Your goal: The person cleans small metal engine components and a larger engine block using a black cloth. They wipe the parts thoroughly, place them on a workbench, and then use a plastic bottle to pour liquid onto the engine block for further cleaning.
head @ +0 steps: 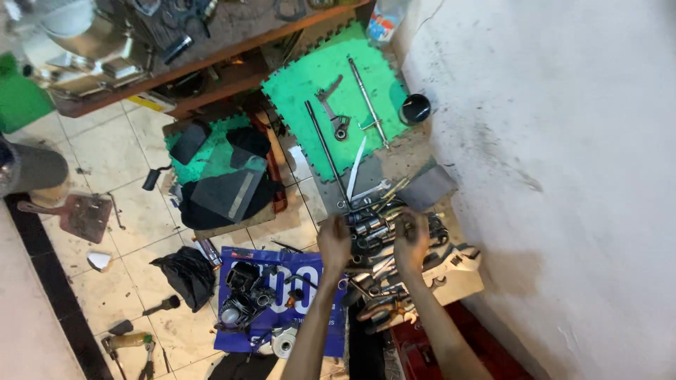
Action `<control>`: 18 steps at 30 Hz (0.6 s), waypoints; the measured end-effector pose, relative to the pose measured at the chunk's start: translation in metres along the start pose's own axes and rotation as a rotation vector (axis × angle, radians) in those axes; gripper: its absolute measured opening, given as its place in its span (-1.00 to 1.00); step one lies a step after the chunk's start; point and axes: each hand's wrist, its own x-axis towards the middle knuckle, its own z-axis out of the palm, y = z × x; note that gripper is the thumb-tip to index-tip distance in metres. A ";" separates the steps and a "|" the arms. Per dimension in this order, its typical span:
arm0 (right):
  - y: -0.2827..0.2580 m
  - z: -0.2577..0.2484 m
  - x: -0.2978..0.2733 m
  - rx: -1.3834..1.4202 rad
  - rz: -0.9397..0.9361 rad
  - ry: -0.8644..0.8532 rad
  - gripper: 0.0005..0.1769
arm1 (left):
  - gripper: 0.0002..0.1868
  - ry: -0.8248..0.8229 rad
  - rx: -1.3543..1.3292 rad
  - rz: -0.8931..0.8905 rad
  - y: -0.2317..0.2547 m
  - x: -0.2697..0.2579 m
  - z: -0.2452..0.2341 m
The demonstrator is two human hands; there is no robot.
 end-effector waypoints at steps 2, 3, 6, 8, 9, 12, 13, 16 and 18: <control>0.009 -0.023 -0.027 0.048 -0.009 0.039 -0.73 | -0.76 0.001 -0.085 0.011 0.004 -0.053 -0.015; 0.013 -0.038 -0.034 0.088 -0.016 0.080 -0.73 | -0.71 -0.007 -0.174 0.018 0.009 -0.075 -0.016; -0.007 -0.083 -0.048 0.213 -0.166 0.086 -0.75 | -0.76 0.000 -0.362 -0.095 0.045 -0.131 -0.024; -0.077 -0.122 -0.070 0.185 -0.129 0.107 -0.75 | -0.75 -0.015 -0.397 0.017 0.077 -0.174 -0.023; -0.110 -0.141 -0.075 0.155 -0.099 0.105 -0.76 | -0.73 -0.009 -0.438 0.120 0.093 -0.192 -0.017; -0.149 -0.200 -0.118 0.369 0.091 0.004 -0.75 | -0.72 -0.212 0.025 -0.011 0.189 -0.248 -0.033; -0.176 -0.227 -0.145 0.378 0.079 0.011 -0.75 | -0.72 -0.210 0.024 0.005 0.208 -0.274 -0.041; -0.230 -0.309 -0.219 0.335 0.138 0.032 -0.74 | -0.80 -0.268 -0.092 0.410 0.256 -0.346 -0.052; -0.214 -0.374 -0.287 0.288 -0.133 -0.096 -0.60 | -0.79 -0.479 -0.189 0.597 0.252 -0.415 -0.037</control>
